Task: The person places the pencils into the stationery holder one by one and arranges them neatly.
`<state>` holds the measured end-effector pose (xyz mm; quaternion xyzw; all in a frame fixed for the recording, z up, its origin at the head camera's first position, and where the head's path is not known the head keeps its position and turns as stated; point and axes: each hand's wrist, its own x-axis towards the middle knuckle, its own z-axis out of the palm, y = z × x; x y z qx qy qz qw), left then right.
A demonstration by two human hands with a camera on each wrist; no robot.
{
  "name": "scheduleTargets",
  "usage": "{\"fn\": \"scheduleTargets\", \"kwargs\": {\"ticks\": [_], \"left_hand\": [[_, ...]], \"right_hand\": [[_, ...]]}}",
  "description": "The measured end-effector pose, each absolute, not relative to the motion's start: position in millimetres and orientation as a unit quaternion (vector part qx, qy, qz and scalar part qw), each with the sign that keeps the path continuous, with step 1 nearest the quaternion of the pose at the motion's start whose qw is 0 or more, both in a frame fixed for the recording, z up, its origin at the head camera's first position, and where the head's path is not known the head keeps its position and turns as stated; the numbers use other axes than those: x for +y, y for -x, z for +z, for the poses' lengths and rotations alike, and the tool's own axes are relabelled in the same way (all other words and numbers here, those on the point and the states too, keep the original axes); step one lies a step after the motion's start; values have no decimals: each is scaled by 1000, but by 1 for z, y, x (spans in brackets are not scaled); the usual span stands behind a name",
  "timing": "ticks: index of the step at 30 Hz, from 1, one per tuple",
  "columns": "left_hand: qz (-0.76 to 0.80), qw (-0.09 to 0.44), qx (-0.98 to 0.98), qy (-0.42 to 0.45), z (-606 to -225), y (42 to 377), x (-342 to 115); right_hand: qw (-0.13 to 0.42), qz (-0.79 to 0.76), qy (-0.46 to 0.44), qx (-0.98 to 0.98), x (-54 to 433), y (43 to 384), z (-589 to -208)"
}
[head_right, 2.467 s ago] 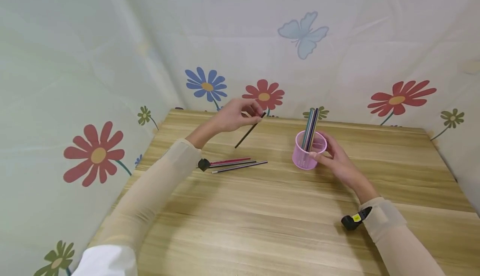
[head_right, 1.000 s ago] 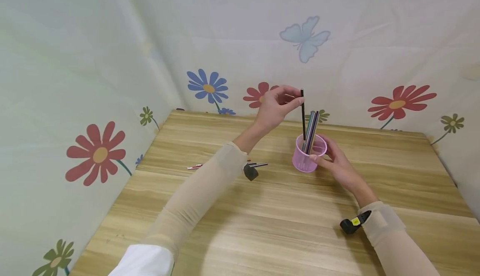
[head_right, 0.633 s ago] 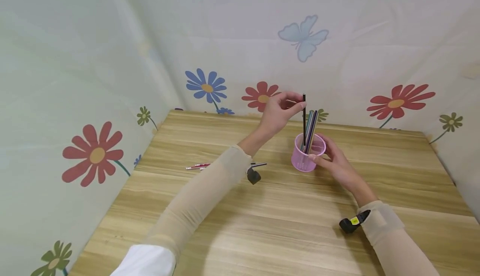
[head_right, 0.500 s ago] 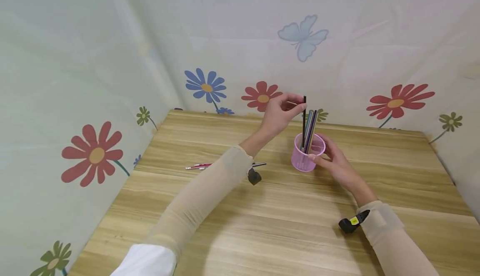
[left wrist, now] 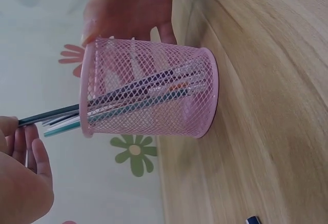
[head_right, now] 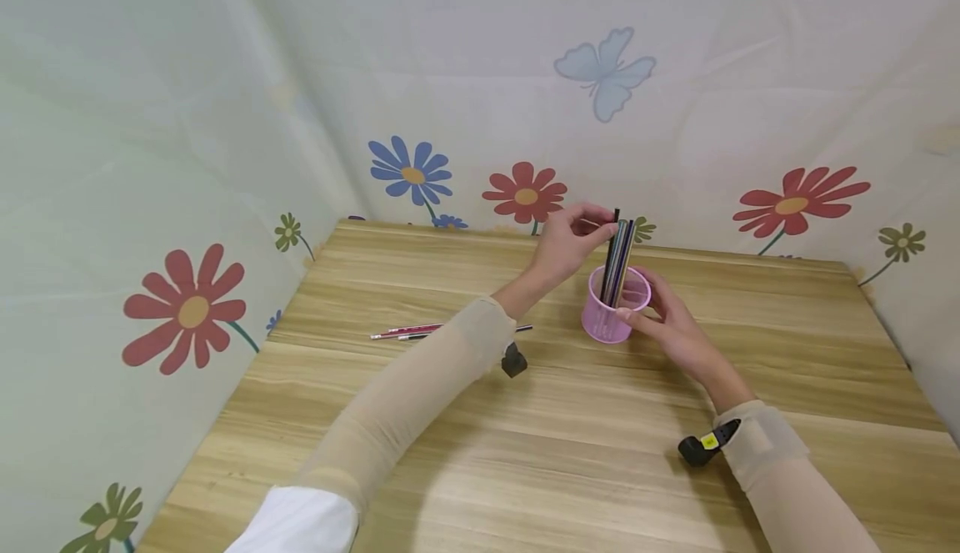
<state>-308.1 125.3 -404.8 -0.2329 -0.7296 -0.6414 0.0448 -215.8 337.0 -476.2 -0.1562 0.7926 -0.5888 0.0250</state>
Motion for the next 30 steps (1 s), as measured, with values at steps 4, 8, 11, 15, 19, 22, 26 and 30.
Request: {"fn": "scheduleTargets", "kwargs": {"ticks": [4,8,11,15,19,22,26,30], "left_hand": [[-640,41,-732,230,-408,309,130],[-640,34,-734,223,-410,310,134],[-637,30,-739,219,-411,311,136],[-624,29,-752,212,-415,313,137],[-615,23,-760,208,-419,314,138],[-613,22,-762,208,-422,315,139],[-604,21,-769,209,-424,315,138],[-589,15,-778,216,-425,315,136]], "right_hand": [[26,-588,156,793,337,215,-476],[26,-587,155,794,337,215,-476],[25,-586,155,795,337,215,-476],[22,-585,160,795,336,215,-475],[23,-582,166,795,336,214,-474],[24,-579,167,798,335,213,-475],[24,-581,167,796,335,213,-475],[23,-581,164,797,337,214,-476]]}}
